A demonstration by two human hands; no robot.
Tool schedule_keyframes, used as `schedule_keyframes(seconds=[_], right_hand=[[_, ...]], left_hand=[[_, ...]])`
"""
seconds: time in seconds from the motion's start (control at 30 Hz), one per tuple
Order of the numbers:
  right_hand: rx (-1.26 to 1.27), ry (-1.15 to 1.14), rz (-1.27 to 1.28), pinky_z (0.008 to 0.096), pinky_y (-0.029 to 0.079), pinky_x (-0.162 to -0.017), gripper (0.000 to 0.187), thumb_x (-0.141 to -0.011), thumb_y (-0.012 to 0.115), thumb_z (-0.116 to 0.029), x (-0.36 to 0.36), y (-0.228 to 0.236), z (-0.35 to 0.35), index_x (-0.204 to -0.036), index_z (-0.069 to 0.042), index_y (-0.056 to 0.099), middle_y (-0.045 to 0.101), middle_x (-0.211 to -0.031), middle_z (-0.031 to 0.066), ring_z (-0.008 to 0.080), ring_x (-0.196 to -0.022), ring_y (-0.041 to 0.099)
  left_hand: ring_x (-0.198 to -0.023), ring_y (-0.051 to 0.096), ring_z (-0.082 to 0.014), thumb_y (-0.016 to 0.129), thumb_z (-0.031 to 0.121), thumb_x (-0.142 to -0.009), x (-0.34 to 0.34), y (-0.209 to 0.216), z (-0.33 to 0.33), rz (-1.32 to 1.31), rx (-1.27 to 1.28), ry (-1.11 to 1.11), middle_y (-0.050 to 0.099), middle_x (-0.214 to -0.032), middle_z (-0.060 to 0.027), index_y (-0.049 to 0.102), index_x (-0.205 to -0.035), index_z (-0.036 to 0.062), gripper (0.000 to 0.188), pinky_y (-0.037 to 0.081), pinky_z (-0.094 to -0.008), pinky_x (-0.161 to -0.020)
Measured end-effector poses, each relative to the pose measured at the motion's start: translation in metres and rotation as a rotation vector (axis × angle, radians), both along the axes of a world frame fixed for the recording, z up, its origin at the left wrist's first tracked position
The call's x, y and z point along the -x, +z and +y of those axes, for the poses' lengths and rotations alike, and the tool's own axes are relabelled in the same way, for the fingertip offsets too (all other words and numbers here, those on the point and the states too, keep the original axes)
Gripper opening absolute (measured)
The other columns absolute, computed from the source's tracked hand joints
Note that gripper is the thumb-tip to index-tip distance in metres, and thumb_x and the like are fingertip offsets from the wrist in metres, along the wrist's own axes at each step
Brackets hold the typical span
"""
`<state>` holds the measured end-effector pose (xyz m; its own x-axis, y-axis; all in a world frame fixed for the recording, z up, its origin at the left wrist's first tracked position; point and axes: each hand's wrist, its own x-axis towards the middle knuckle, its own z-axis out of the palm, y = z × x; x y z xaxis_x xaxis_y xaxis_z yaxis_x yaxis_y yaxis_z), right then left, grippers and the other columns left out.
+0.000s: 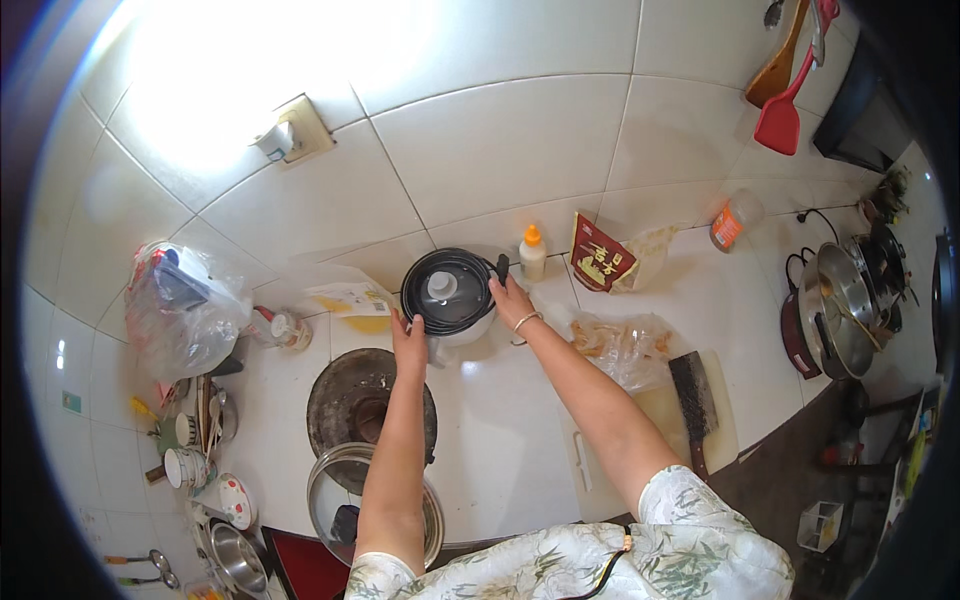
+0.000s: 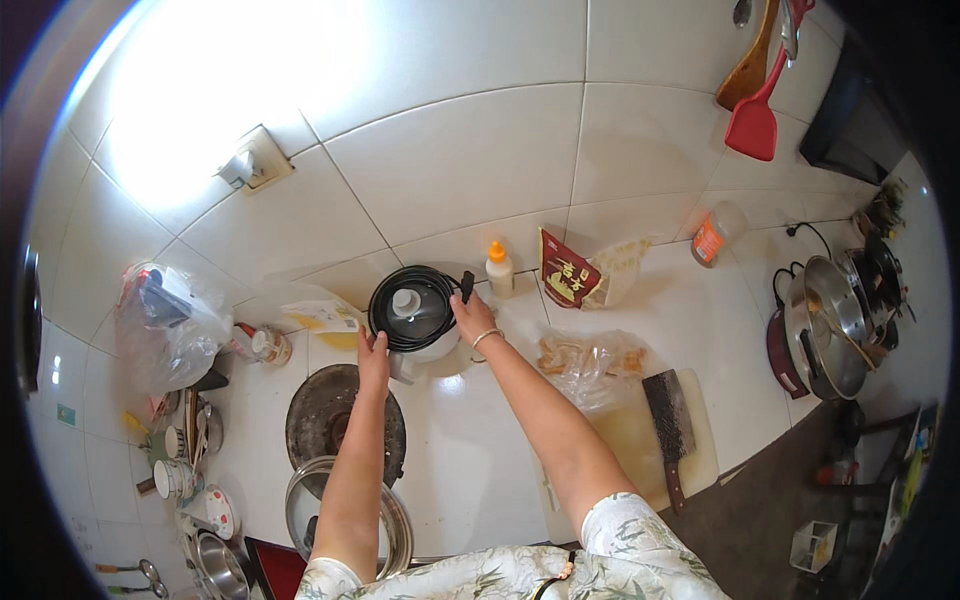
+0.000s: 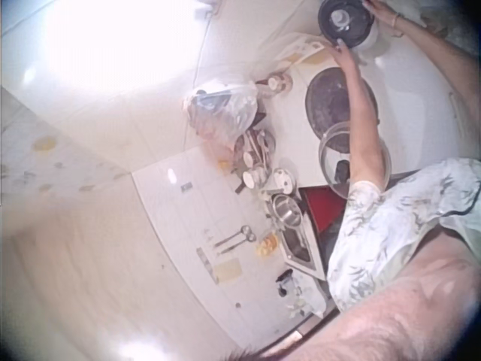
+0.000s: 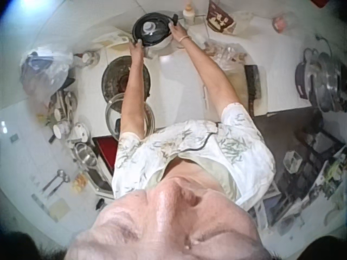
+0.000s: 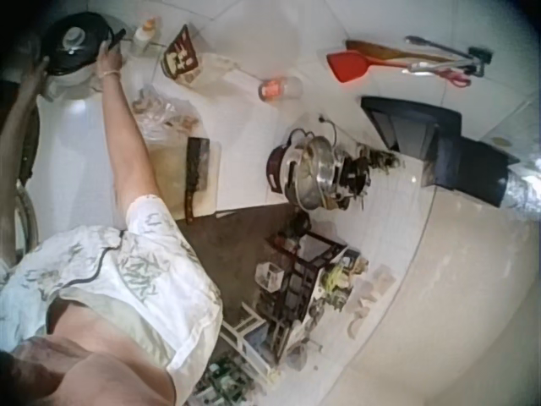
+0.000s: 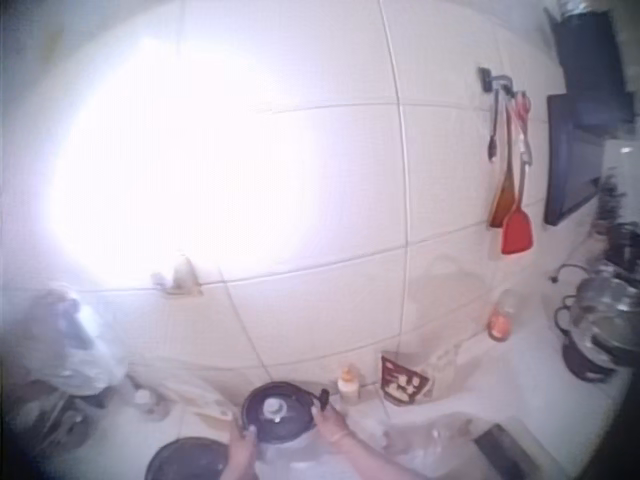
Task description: The person washes a metal bowl, a small electric pot, and a large pot in a double-basin kitchen sink. They use a sponge to scrub the items and rinse them under running water. The person also handles a ladle and a strainer, rinsing them in the sink. The electric pot is placed on the counter and plugged in.
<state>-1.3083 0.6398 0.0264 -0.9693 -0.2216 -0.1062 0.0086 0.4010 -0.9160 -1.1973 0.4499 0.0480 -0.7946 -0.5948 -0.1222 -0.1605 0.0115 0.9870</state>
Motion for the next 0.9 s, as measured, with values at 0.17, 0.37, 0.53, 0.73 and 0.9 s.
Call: schedule_keyframes(seconds=[0.17, 0.37, 0.53, 0.73, 0.9], right_hand=[[0.145, -0.049, -0.132, 0.038, 0.036, -0.096, 0.069, -0.089, 0.033, -0.054, -0.008, 0.013, 0.006, -0.122, 0.006, 0.045, 0.051, -0.119, 0.0258, 0.0365, -0.114, 0.047], [0.115, -0.296, -0.501, 0.0354, 0.041, -0.082, 0.079, -0.085, 0.033, -0.065, 0.0, -0.019, 0.011, -0.123, 0.003, 0.047, 0.054, -0.115, 0.0147, 0.0268, -0.101, 0.052], [0.362, -0.388, -0.671, 0.0296, 0.032, -0.051, 0.068, -0.083, 0.037, -0.067, -0.009, -0.059, 0.016, -0.102, -0.004, 0.053, 0.038, -0.073, 0.0007, 0.0149, -0.063, 0.037], [0.336, -0.384, -0.503, 0.0291, 0.038, -0.057, 0.066, -0.084, 0.039, -0.064, -0.036, -0.078, 0.028, -0.114, -0.007, 0.052, 0.045, -0.079, 0.0036, 0.016, -0.065, 0.04], [0.356, -0.262, 0.043, 0.0292, 0.045, -0.083, 0.049, -0.09, 0.05, -0.028, -0.113, 0.014, 0.042, -0.127, 0.002, 0.04, 0.051, -0.125, 0.0111, 0.0145, -0.09, 0.056]], left_hand=[[-0.116, 0.045, -0.0272, 0.053, 0.02, -0.088, -0.01, -0.001, 0.0, -0.003, 0.037, 0.015, 0.038, -0.133, -0.0224, 0.02, -0.141, 0.0056, 0.064, 0.037, -0.0331, -0.095], [-0.118, 0.043, -0.0281, 0.053, 0.017, -0.088, -0.026, 0.007, 0.007, 0.004, 0.06, -0.003, 0.036, -0.135, -0.0239, 0.021, -0.141, 0.0049, 0.063, 0.035, -0.0336, -0.097], [-0.118, 0.043, -0.0276, 0.052, 0.015, -0.087, -0.053, 0.012, 0.014, -0.058, 0.022, 0.008, 0.037, -0.134, -0.0235, 0.022, -0.14, 0.0035, 0.062, 0.035, -0.0342, -0.097], [-0.124, 0.037, -0.0258, 0.052, 0.023, -0.089, -0.089, -0.004, 0.016, -0.108, -0.06, -0.026, 0.031, -0.14, -0.015, 0.017, -0.143, 0.016, 0.065, 0.034, -0.04, -0.096], [-0.117, 0.043, -0.0217, 0.053, 0.023, -0.089, -0.144, 0.008, 0.037, -0.06, -0.084, 0.008, 0.039, -0.135, -0.0127, 0.023, -0.141, 0.0134, 0.061, 0.037, -0.0359, -0.092]])
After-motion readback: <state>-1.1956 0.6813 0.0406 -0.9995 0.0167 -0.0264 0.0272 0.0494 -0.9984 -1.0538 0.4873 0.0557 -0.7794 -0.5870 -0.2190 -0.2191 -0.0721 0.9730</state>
